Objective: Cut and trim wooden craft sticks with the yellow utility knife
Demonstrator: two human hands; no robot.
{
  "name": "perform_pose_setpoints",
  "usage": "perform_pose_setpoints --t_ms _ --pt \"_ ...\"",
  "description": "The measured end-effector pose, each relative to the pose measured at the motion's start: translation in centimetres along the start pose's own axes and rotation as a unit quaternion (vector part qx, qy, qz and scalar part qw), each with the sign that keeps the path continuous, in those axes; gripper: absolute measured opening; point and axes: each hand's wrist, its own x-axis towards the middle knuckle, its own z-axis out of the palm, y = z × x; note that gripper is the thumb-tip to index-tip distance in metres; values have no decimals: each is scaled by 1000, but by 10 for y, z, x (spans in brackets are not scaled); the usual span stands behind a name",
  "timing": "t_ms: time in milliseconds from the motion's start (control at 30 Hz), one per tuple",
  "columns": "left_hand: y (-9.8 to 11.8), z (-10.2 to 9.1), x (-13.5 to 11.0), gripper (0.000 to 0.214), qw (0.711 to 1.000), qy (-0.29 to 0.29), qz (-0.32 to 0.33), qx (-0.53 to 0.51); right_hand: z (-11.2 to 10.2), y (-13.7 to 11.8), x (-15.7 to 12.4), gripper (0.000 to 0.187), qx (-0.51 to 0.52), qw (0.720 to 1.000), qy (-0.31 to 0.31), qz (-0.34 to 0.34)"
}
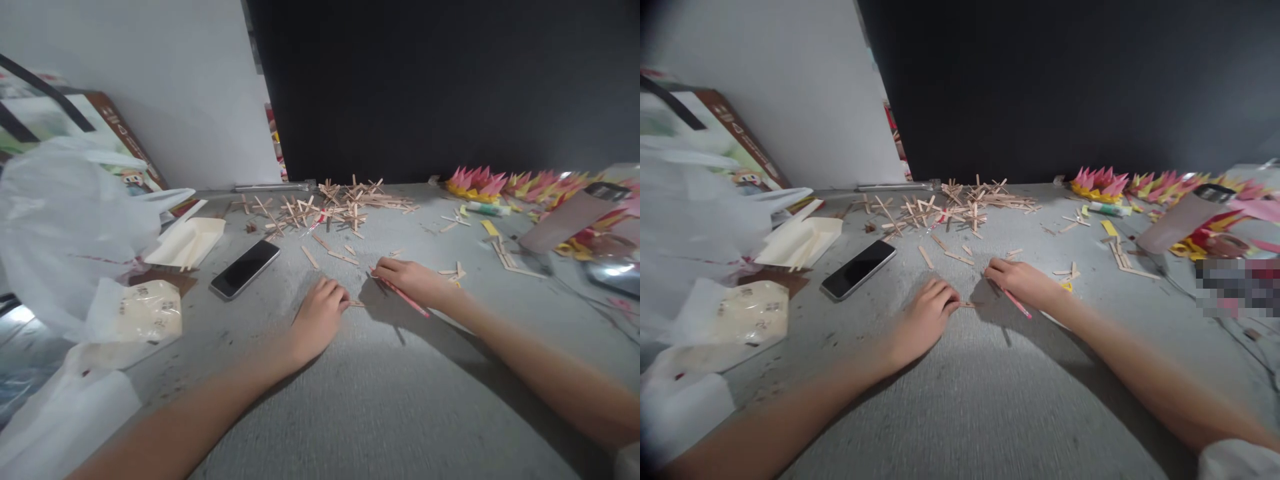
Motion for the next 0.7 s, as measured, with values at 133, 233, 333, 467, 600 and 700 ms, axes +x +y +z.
perform_pose_setpoints --t_ms 133,233,333,467,600,700 --pt "-5 -2 3 17 998 -3 -12 -68 2 7 -8 21 -11 1000 17 1" --pt "1 -6 -1 30 997 -7 12 -72 1 8 -24 18 -62 994 24 82" --pt "20 -6 -13 52 999 0 34 41 -3 8 -47 30 -101 983 16 152" --pt "44 3 -29 42 991 -8 21 136 -2 11 -70 36 -78 986 -5 147" --pt "40 6 -28 27 996 -20 57 73 7 16 -79 25 -75 986 -20 146" --pt "31 2 -19 30 999 -32 9 -18 3 16 -84 26 -56 984 -42 162"
